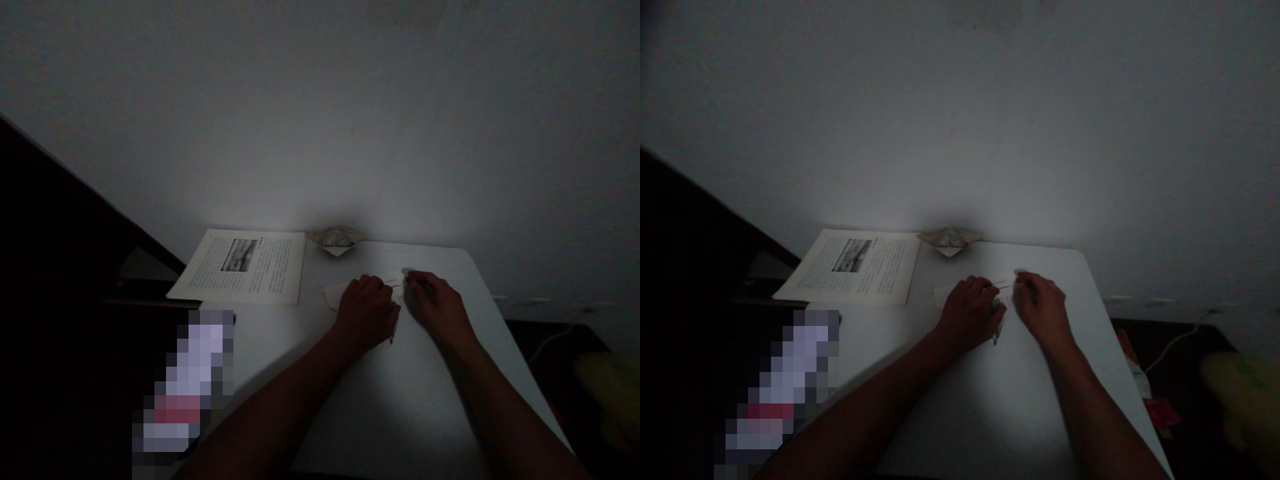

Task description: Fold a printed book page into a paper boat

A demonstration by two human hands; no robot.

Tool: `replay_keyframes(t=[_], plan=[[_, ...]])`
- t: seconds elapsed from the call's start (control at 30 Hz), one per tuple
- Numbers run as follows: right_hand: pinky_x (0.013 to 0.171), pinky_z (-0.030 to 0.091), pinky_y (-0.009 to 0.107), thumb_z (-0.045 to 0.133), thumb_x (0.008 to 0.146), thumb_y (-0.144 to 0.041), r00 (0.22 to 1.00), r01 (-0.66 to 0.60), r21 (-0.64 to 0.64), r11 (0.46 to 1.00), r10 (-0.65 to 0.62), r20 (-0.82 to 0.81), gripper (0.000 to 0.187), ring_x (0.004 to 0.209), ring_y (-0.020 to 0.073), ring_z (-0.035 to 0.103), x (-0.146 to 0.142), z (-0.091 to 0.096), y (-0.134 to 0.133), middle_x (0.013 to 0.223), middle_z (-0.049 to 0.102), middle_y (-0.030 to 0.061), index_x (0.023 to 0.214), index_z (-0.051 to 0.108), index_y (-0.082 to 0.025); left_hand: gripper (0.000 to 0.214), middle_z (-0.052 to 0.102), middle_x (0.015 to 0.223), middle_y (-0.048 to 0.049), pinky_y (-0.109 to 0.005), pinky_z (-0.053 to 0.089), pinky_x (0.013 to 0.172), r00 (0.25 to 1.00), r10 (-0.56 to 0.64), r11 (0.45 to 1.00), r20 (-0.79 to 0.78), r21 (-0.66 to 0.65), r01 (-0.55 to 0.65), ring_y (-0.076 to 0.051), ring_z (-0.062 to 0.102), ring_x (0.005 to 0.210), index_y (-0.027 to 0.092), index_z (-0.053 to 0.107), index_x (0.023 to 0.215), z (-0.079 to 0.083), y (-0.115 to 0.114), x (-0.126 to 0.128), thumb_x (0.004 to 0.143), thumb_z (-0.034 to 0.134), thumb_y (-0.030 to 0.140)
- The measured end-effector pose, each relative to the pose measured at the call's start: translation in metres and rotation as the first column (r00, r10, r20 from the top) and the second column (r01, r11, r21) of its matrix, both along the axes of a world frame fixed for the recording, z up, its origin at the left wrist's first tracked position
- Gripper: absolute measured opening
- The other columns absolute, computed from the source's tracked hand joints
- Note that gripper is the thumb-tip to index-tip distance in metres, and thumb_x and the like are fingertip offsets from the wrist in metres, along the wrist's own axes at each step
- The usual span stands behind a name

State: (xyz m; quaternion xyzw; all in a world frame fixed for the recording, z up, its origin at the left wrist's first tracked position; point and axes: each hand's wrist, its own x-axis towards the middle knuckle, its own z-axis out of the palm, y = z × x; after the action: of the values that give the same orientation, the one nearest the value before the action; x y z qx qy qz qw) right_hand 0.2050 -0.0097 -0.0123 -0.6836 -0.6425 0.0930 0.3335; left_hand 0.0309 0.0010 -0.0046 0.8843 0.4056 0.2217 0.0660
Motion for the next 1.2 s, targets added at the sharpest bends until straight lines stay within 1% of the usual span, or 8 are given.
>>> replay_keyframes(t=[0.23,0.53,0.67,0.83,0.93,1.07,1.13,1.2], plan=[[0.085,0.048,0.038,0.047,0.084,-0.035,0.977,-0.039,-0.007,0.999,0.036,-0.212,0.031,0.092,0.0219,0.064,-0.004,-0.005,-0.001,0.097,0.071,0.0084,0.105,0.063,-0.019,0.023,0.060,0.097,-0.0081,-0.037,0.044,0.085,1.000,0.011,0.998,-0.007,-0.069,-0.012,-0.022,0.052,0.093,0.018,0.058,0.100,-0.006,0.000,-0.003,0.080,0.059,0.028],[0.088,0.047,0.039,0.049,0.084,-0.036,0.940,-0.080,0.003,0.997,0.077,-0.331,0.028,0.093,0.0209,0.064,-0.011,-0.010,-0.001,0.099,0.070,0.0081,0.101,0.064,-0.019,0.020,0.060,0.095,-0.0051,-0.032,0.045,0.084,0.995,0.030,0.992,0.091,-0.123,-0.019,-0.018,0.053,0.089,0.019,0.061,0.098,-0.008,-0.002,-0.007,0.079,0.058,0.018],[0.085,0.048,0.039,0.051,0.083,-0.038,0.922,-0.107,0.005,0.994,0.101,-0.374,0.025,0.090,0.0212,0.064,-0.016,-0.009,-0.003,0.095,0.070,0.0075,0.093,0.065,-0.020,0.025,0.058,0.105,-0.0064,-0.036,0.042,0.088,0.992,0.067,0.993,0.105,-0.106,-0.055,-0.021,0.050,0.099,0.020,0.060,0.101,-0.004,-0.001,-0.009,0.076,0.061,0.020],[0.075,0.050,0.034,0.051,0.083,-0.037,0.879,-0.156,-0.015,0.988,0.132,-0.459,0.026,0.080,0.0196,0.066,-0.024,-0.006,-0.006,0.087,0.071,0.0064,0.096,0.063,-0.018,0.042,0.052,0.119,-0.0081,-0.042,0.036,0.095,0.981,0.125,0.988,0.146,-0.112,-0.109,-0.025,0.042,0.114,0.021,0.054,0.112,-0.002,0.001,-0.013,0.072,0.066,0.024],[0.076,0.050,0.034,0.050,0.083,-0.035,0.909,-0.141,-0.016,0.990,0.123,-0.398,0.024,0.082,0.0193,0.065,-0.025,-0.006,-0.007,0.090,0.071,0.0061,0.094,0.064,-0.019,0.047,0.051,0.122,-0.0088,-0.043,0.033,0.097,0.979,0.143,0.985,0.144,-0.119,-0.126,-0.026,0.041,0.116,0.021,0.051,0.116,-0.004,0.001,-0.015,0.072,0.067,0.028],[0.090,0.046,0.038,0.049,0.083,-0.029,0.977,-0.124,0.046,0.991,0.130,-0.166,0.022,0.094,0.0212,0.063,-0.023,-0.002,-0.006,0.099,0.070,0.0065,0.093,0.066,-0.020,0.047,0.051,0.122,-0.0089,-0.042,0.033,0.097,0.980,0.146,0.984,0.138,-0.124,-0.129,-0.026,0.041,0.116,0.020,0.050,0.117,-0.008,0.002,-0.014,0.073,0.065,0.027],[0.092,0.044,0.039,0.048,0.082,-0.026,0.983,-0.157,0.061,0.986,0.162,-0.091,0.022,0.094,0.0213,0.063,-0.023,-0.001,-0.005,0.097,0.070,0.0059,0.091,0.067,-0.020,0.047,0.052,0.121,-0.0085,-0.042,0.033,0.097,0.978,0.160,0.981,0.137,-0.136,-0.141,-0.026,0.041,0.115,0.020,0.050,0.117,-0.008,0.002,-0.013,0.073,0.066,0.028],[0.092,0.044,0.040,0.048,0.082,-0.025,0.981,-0.172,0.058,0.983,0.177,-0.077,0.021,0.094,0.0213,0.063,-0.023,-0.001,-0.005,0.095,0.071,0.0055,0.090,0.068,-0.021,0.047,0.051,0.122,-0.0080,-0.042,0.033,0.097,0.977,0.166,0.978,0.136,-0.150,-0.145,-0.026,0.041,0.115,0.021,0.050,0.117,-0.008,0.002,-0.013,0.073,0.066,0.028]])
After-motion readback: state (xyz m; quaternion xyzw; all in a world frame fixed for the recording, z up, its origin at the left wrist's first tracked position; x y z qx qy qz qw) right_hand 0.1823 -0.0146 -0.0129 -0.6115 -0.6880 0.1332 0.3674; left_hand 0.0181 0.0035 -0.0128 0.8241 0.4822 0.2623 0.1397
